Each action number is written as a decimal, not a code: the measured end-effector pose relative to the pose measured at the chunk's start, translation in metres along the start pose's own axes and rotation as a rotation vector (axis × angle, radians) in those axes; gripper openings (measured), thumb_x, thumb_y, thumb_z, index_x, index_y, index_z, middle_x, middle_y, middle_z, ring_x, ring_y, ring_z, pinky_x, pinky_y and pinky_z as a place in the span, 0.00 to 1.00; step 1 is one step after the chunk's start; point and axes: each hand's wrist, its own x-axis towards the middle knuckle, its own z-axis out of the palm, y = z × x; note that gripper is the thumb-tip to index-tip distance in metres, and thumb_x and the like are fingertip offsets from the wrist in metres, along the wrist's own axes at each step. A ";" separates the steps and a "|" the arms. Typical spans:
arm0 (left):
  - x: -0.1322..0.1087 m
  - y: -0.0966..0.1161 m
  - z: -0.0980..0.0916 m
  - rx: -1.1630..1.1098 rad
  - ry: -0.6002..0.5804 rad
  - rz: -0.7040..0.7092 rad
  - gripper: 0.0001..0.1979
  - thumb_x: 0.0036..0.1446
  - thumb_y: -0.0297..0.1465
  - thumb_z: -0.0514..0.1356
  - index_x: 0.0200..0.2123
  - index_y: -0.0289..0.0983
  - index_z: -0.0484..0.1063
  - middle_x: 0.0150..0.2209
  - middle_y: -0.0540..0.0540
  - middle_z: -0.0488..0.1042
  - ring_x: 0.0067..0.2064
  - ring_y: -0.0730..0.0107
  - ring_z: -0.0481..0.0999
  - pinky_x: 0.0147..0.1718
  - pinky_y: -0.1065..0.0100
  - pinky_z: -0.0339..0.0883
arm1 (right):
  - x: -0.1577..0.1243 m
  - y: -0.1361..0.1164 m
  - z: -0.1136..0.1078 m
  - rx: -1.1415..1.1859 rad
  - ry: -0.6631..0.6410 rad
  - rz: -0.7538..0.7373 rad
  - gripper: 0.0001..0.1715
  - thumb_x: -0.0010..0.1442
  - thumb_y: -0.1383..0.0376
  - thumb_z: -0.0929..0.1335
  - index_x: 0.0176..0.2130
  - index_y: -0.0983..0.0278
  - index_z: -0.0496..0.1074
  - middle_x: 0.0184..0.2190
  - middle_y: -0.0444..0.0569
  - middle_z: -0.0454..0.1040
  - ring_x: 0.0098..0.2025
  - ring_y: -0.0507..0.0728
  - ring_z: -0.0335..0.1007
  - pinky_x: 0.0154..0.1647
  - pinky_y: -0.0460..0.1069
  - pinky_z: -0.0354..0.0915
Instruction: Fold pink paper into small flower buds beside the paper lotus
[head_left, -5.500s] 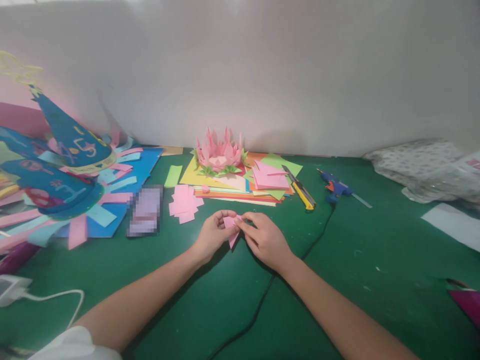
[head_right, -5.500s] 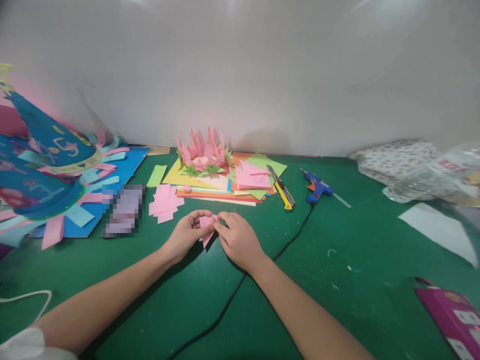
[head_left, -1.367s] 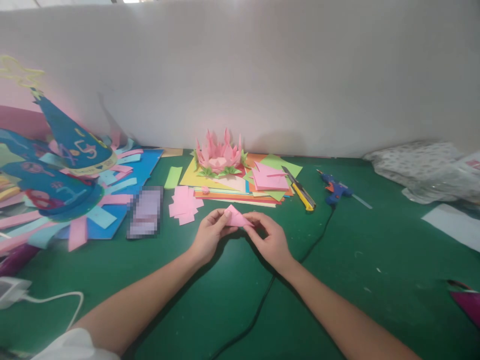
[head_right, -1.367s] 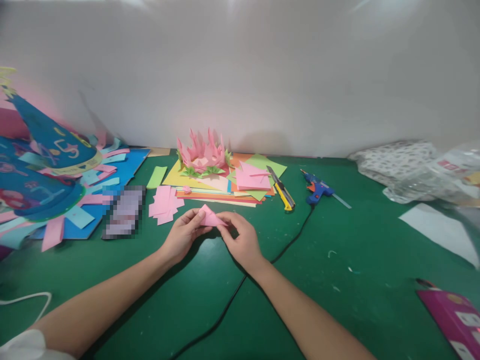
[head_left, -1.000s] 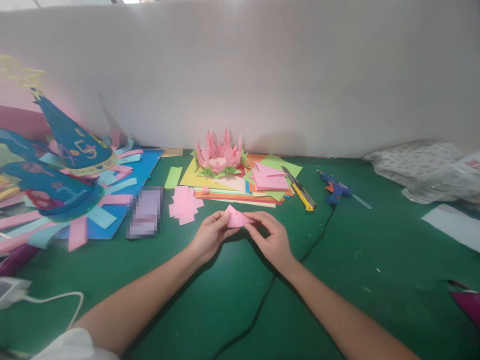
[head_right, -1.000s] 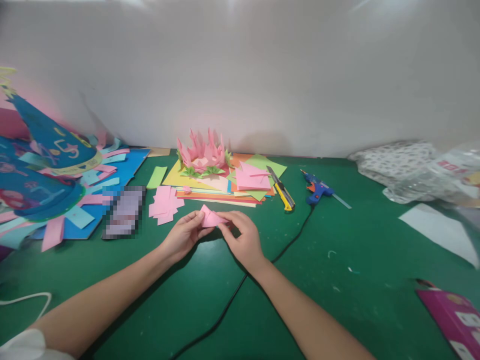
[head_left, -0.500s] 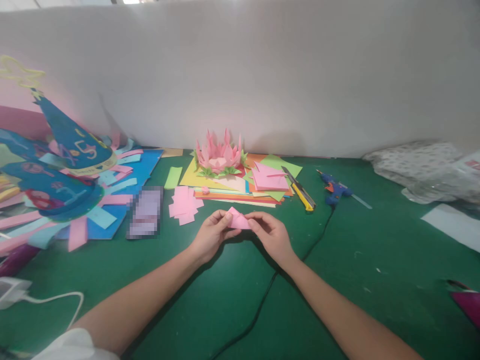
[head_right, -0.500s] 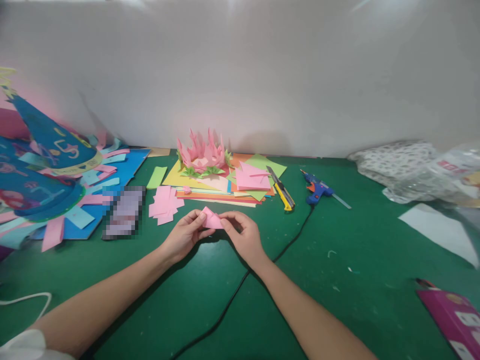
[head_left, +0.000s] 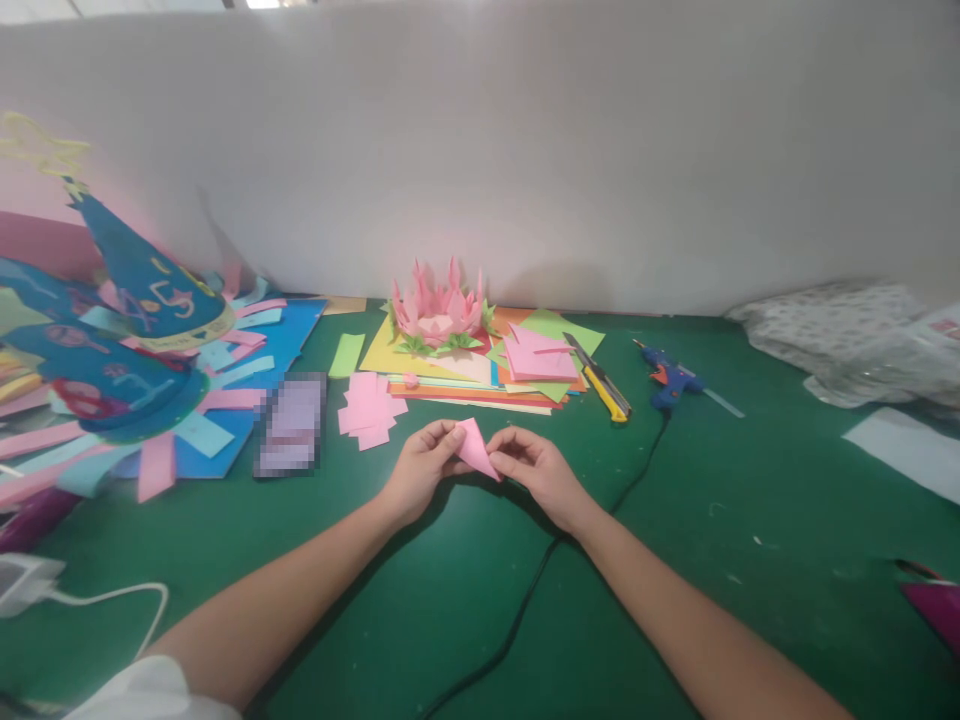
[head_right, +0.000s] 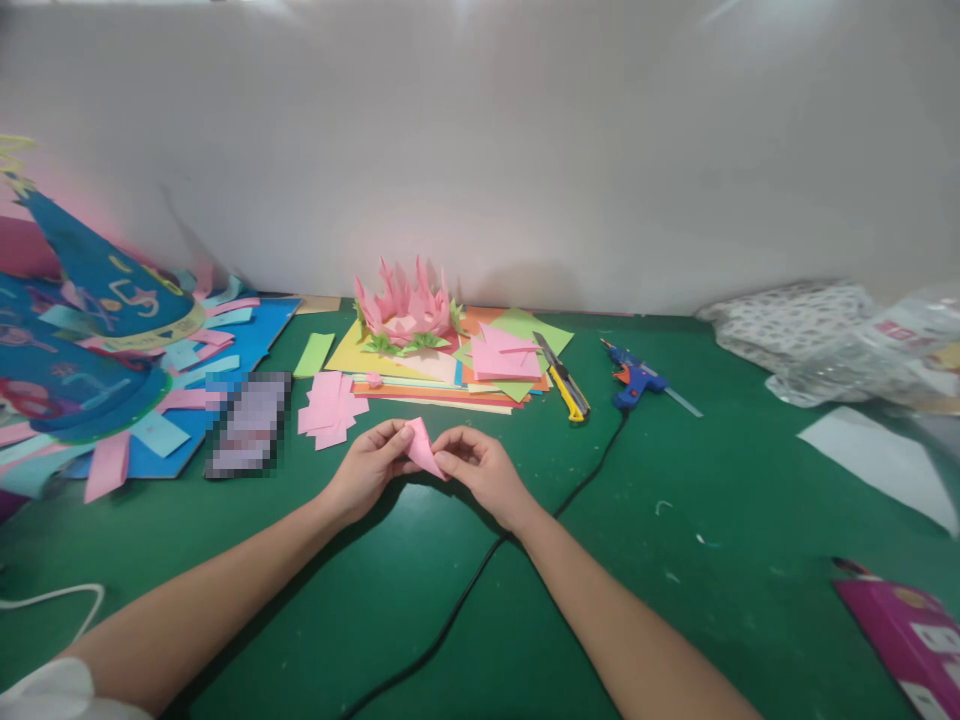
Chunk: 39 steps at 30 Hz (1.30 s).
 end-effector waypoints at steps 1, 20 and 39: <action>0.000 0.000 0.000 -0.002 -0.002 -0.003 0.12 0.49 0.36 0.62 0.31 0.32 0.69 0.27 0.51 0.69 0.28 0.79 0.71 0.31 0.73 0.71 | 0.000 0.000 0.000 0.004 -0.003 0.006 0.09 0.49 0.61 0.71 0.30 0.63 0.70 0.25 0.41 0.67 0.26 0.49 0.62 0.31 0.47 0.61; -0.003 0.003 0.002 -0.048 -0.067 -0.023 0.12 0.50 0.37 0.61 0.28 0.33 0.67 0.26 0.52 0.67 0.27 0.79 0.69 0.31 0.72 0.70 | 0.000 -0.001 0.000 0.033 -0.039 0.003 0.09 0.48 0.62 0.72 0.28 0.64 0.70 0.24 0.40 0.66 0.25 0.48 0.62 0.30 0.45 0.61; -0.002 -0.001 0.000 -0.080 -0.066 -0.063 0.12 0.48 0.36 0.63 0.32 0.34 0.69 0.29 0.50 0.70 0.30 0.77 0.71 0.35 0.71 0.68 | -0.001 0.004 0.002 -0.260 0.074 -0.234 0.02 0.52 0.67 0.66 0.30 0.62 0.66 0.28 0.43 0.66 0.31 0.51 0.65 0.34 0.47 0.65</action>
